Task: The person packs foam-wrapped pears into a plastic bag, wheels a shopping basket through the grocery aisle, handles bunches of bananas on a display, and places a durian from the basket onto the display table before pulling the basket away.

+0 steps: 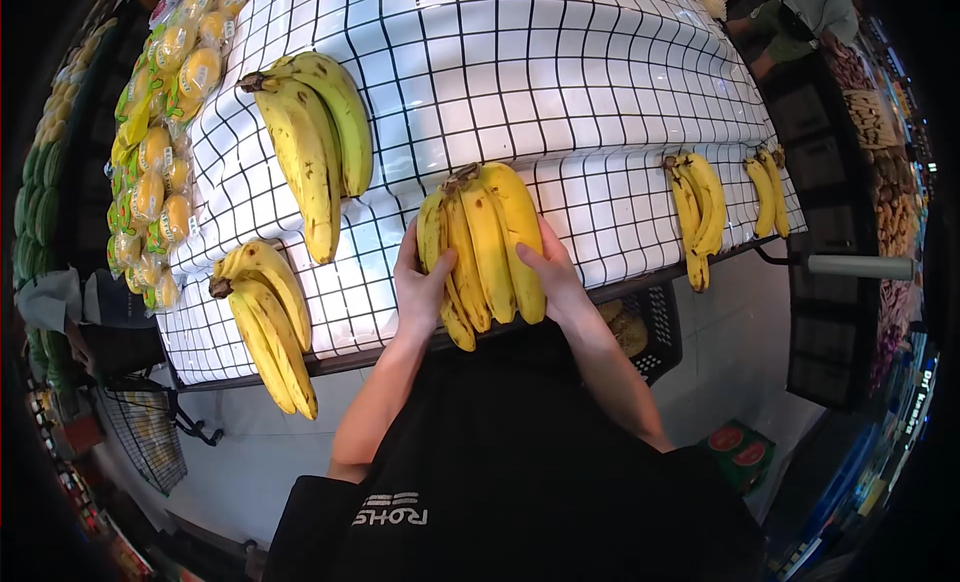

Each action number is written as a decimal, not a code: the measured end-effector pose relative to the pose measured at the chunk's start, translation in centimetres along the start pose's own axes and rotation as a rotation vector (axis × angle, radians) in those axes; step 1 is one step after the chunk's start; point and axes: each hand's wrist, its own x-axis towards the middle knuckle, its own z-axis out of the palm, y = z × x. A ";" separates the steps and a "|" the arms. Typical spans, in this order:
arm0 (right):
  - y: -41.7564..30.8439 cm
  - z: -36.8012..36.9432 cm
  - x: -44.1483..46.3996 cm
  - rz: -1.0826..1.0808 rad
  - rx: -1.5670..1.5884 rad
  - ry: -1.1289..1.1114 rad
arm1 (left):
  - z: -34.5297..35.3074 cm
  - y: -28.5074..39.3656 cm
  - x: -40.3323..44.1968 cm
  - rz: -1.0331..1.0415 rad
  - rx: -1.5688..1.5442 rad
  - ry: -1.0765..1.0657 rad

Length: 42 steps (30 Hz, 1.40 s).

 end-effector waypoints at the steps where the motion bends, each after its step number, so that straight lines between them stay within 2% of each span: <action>1: 0.0 0.0 0.0 0.006 0.002 -0.004 | 0.0 0.2 0.0 -0.001 0.003 0.008; 7: -0.5 0.9 -0.6 0.050 -0.021 0.001 | 0.3 1.5 -0.5 -0.008 0.037 0.007; 10: -1.8 1.9 -1.0 0.062 -0.042 0.038 | 0.7 2.8 -0.4 -0.053 -0.057 -0.008; 12: -3.1 2.7 -1.5 0.082 -0.047 -0.022 | 0.5 3.6 -0.1 -0.209 -0.158 -0.035; 16: -4.2 3.4 -2.2 0.061 -0.072 -0.069 | 0.3 4.9 -0.4 -0.318 -0.202 -0.030; 18: -4.1 3.5 -2.5 0.020 -0.139 -0.062 | 0.0 5.8 -0.6 -0.409 -0.315 -0.101; 25: -4.2 4.2 -3.2 0.024 -0.194 0.012 | -0.1 6.1 -1.0 -0.482 -0.285 -0.095; 30: -4.0 3.9 -3.6 0.086 -0.060 0.045 | 0.6 6.6 -1.7 -0.559 -0.385 -0.040; 34: -4.0 3.8 -3.8 0.074 0.036 0.024 | 1.0 5.9 -2.9 -0.417 -0.373 -0.063; 36: -4.0 4.6 -4.0 -0.026 0.052 0.035 | 0.9 5.6 -3.4 -0.284 -0.375 -0.052; 42: -3.6 4.7 -4.3 -0.141 0.007 -0.071 | 0.5 4.5 -2.8 -0.220 -0.455 -0.091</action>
